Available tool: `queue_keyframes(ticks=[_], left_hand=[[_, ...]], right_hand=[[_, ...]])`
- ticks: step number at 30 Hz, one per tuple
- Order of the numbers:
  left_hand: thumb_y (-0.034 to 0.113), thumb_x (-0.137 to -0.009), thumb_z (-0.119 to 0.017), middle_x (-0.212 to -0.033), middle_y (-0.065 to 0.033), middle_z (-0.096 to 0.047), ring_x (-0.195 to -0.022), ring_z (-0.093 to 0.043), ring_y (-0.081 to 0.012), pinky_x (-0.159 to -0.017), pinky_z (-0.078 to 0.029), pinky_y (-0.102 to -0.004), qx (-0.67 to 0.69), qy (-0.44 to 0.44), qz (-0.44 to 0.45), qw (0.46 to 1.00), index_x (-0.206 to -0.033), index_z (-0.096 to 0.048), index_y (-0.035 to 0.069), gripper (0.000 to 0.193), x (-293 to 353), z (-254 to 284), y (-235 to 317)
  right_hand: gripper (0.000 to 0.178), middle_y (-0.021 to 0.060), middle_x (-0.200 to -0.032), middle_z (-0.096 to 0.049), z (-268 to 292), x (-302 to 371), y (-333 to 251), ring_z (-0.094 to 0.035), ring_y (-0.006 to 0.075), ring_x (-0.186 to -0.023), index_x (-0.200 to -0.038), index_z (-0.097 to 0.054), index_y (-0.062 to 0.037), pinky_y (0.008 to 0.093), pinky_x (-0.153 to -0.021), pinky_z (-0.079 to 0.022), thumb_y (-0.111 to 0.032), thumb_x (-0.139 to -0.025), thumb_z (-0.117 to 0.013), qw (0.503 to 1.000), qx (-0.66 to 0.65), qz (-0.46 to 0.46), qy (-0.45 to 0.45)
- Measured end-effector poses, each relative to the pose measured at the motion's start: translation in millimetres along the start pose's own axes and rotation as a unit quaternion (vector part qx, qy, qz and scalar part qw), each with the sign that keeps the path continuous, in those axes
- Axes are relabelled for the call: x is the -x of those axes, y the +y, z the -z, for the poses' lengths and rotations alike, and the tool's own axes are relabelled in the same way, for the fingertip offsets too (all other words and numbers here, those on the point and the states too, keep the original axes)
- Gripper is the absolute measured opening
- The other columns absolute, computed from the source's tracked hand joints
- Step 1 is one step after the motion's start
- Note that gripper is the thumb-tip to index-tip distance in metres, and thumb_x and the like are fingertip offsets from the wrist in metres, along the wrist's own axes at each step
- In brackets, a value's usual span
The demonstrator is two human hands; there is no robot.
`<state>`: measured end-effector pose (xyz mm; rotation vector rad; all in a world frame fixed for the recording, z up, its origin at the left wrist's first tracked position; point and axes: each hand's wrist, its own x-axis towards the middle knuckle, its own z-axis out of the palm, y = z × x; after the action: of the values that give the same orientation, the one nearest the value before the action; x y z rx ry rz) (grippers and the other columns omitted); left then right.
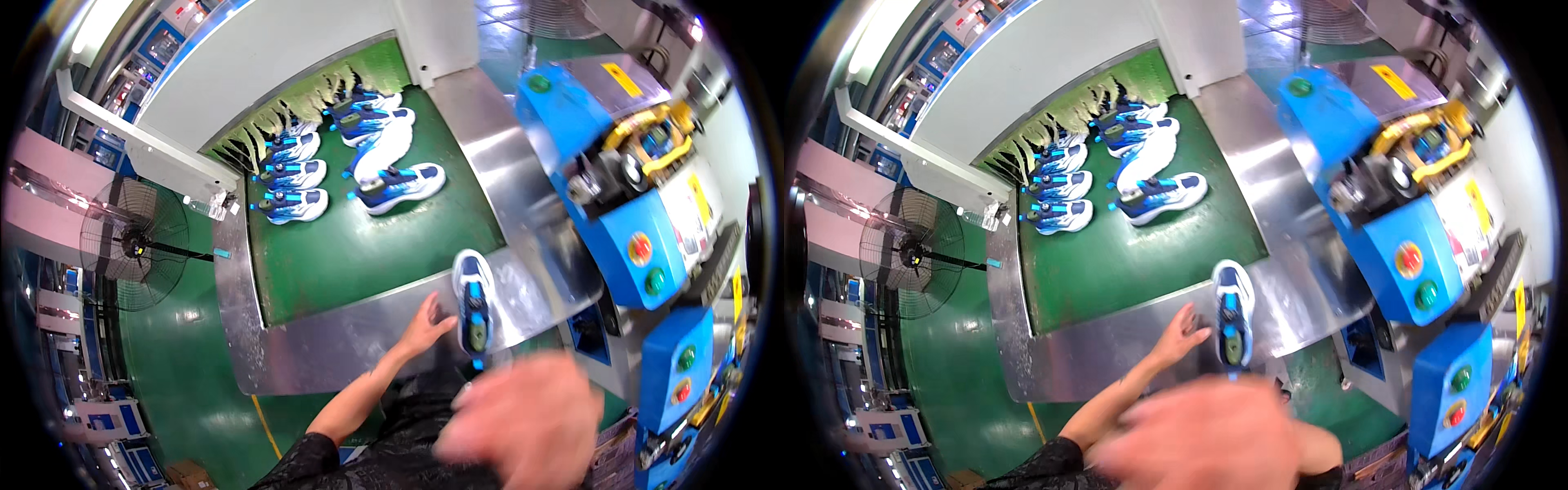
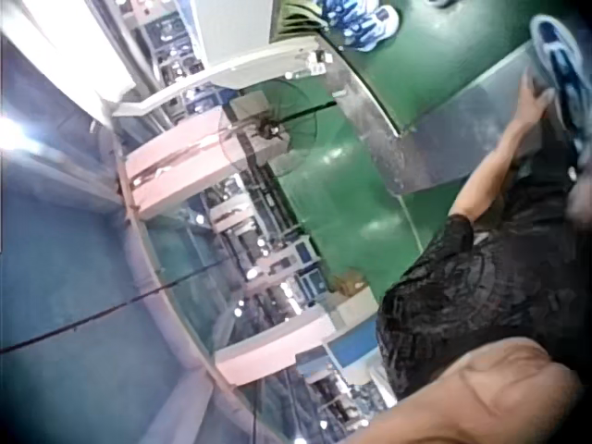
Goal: The person picks up shoes from a conveyor belt, places them into a shoe-lasting machine, and then puts them into a cooling or setting machine.
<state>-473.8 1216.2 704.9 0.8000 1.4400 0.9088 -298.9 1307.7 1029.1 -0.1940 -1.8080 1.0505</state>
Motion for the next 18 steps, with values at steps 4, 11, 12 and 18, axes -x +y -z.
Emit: queue_keyframes(ticks=[4, 11, 12, 18], left_hand=[[0.017, -0.087, -0.064, -0.124, -0.0221, -0.058, -0.116, -0.056, -0.0376, -0.1, -0.045, -0.0425, -0.32, 0.252, -0.121, 0.905, -0.126, -0.055, -0.003, 0.044, -15, 135, -27], [0.004, -0.081, -0.061, -0.095, -0.0164, -0.063, -0.087, -0.061, -0.0369, -0.078, -0.05, -0.0435, -0.387, 0.409, -0.101, 0.82, -0.097, -0.062, 0.001, 0.016, -24, 258, -97], [0.003, -0.08, -0.062, -0.089, -0.0143, -0.064, -0.082, -0.061, -0.0359, -0.074, -0.049, -0.043, -0.366, 0.368, -0.12, 0.846, -0.09, -0.062, 0.003, 0.011, -39, 262, -89], [-0.004, -0.077, -0.059, -0.083, -0.0148, -0.061, -0.074, -0.059, -0.0363, -0.065, -0.049, -0.0402, -0.322, 0.431, -0.119, 0.835, -0.09, -0.06, 0.002, 0.014, -36, 287, -64]], right_hand=[[0.048, 0.0147, -0.118, -0.064, -47, 16, 112, -0.064, 0.0275, -0.106, -0.129, -0.054, 0.0014, 0.0357, -0.091, -0.051, -0.013, -0.087, -0.07, 0.907, 0.095, -0.402, 0.078], [0.085, 0.0214, -0.13, -0.054, -91, -117, 368, -0.056, 0.0375, -0.117, -0.138, -0.041, -0.0035, 0.0419, -0.095, -0.049, -0.024, -0.068, -0.085, 0.848, 0.35, -0.191, -0.35], [0.084, 0.0213, -0.124, -0.056, -90, -106, 418, -0.057, 0.0378, -0.112, -0.135, -0.043, -0.0043, 0.0423, -0.091, -0.051, -0.026, -0.066, -0.085, 0.815, 0.418, -0.115, -0.383], [0.066, 0.0149, -0.096, -0.059, -135, -105, 482, -0.063, 0.0353, -0.086, -0.115, -0.053, -0.006, 0.0445, -0.07, -0.053, -0.032, -0.064, -0.085, 0.765, 0.407, -0.148, -0.477]])
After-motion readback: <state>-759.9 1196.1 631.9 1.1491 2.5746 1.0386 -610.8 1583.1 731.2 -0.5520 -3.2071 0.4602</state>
